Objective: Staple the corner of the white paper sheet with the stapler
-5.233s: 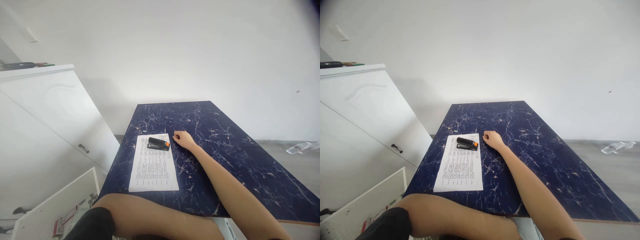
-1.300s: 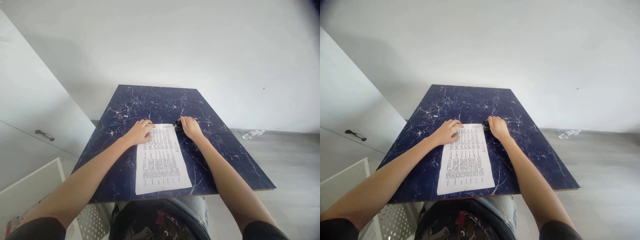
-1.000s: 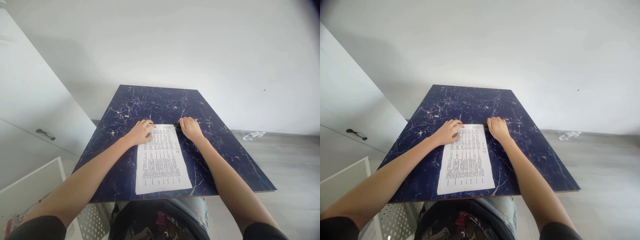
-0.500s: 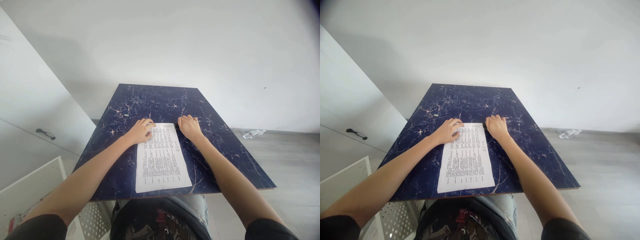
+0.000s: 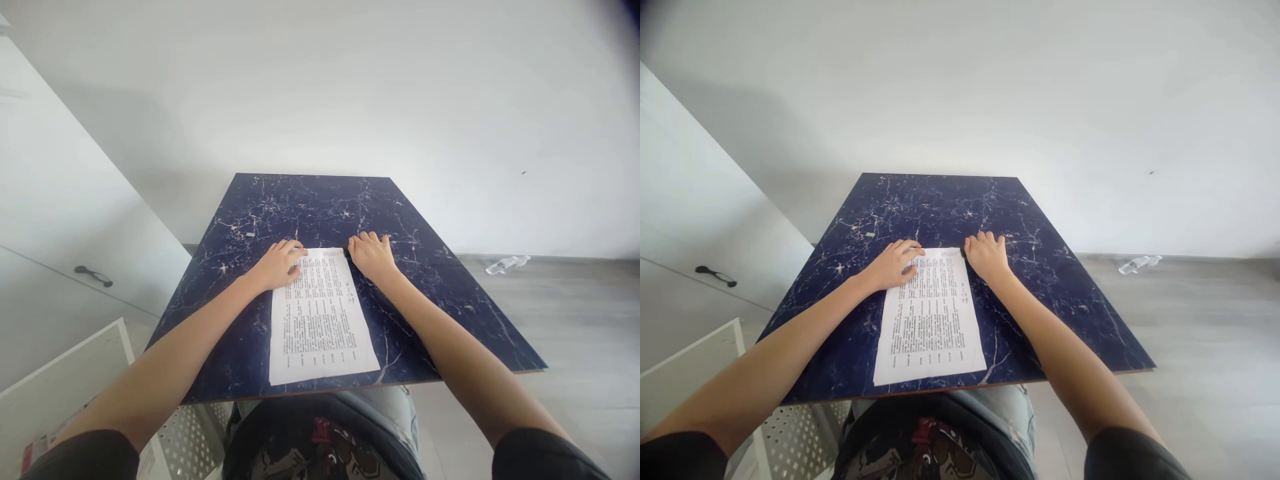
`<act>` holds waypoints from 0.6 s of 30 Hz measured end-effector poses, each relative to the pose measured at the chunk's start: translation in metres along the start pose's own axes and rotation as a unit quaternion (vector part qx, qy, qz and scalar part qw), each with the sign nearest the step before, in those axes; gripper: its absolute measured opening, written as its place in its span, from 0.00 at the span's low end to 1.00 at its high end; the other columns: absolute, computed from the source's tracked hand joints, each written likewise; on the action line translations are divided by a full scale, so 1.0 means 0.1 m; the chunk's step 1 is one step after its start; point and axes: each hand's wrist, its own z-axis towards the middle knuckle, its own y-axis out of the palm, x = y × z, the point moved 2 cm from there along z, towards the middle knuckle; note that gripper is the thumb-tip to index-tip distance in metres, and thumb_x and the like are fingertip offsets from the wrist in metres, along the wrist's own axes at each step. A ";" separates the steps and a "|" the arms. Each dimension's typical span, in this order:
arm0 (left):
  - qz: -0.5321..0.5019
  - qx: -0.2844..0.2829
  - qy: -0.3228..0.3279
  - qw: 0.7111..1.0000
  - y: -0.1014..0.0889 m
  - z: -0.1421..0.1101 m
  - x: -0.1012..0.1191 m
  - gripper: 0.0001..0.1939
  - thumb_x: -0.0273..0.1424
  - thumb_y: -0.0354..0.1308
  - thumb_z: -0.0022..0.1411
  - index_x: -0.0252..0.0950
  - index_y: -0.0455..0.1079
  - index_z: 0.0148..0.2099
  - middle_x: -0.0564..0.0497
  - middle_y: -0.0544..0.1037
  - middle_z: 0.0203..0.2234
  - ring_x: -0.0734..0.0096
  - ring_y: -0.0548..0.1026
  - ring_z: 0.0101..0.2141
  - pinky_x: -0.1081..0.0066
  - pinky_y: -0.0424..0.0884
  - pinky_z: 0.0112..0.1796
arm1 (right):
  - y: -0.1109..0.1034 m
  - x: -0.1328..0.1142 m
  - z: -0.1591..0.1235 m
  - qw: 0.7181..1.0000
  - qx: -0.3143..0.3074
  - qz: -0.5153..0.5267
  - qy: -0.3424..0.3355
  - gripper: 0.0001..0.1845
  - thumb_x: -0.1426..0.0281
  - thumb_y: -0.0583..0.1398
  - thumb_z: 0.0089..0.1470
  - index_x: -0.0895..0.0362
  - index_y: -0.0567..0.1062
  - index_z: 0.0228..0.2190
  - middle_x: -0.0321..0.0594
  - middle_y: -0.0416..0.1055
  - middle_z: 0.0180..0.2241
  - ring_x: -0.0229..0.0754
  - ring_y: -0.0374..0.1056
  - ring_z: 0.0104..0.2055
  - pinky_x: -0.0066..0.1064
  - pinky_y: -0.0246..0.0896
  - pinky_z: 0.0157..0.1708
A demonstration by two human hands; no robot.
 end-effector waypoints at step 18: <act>0.008 -0.002 0.001 1.000 0.03 0.00 -0.06 0.22 0.29 0.52 0.67 0.36 0.69 0.62 0.39 0.69 0.60 0.48 0.68 0.58 0.48 0.66 0.58 | 0.08 0.28 0.10 0.993 0.031 0.113 0.023 0.28 0.67 0.42 0.73 0.58 0.76 0.30 0.53 0.77 0.37 0.51 0.71 0.43 0.38 0.60 0.44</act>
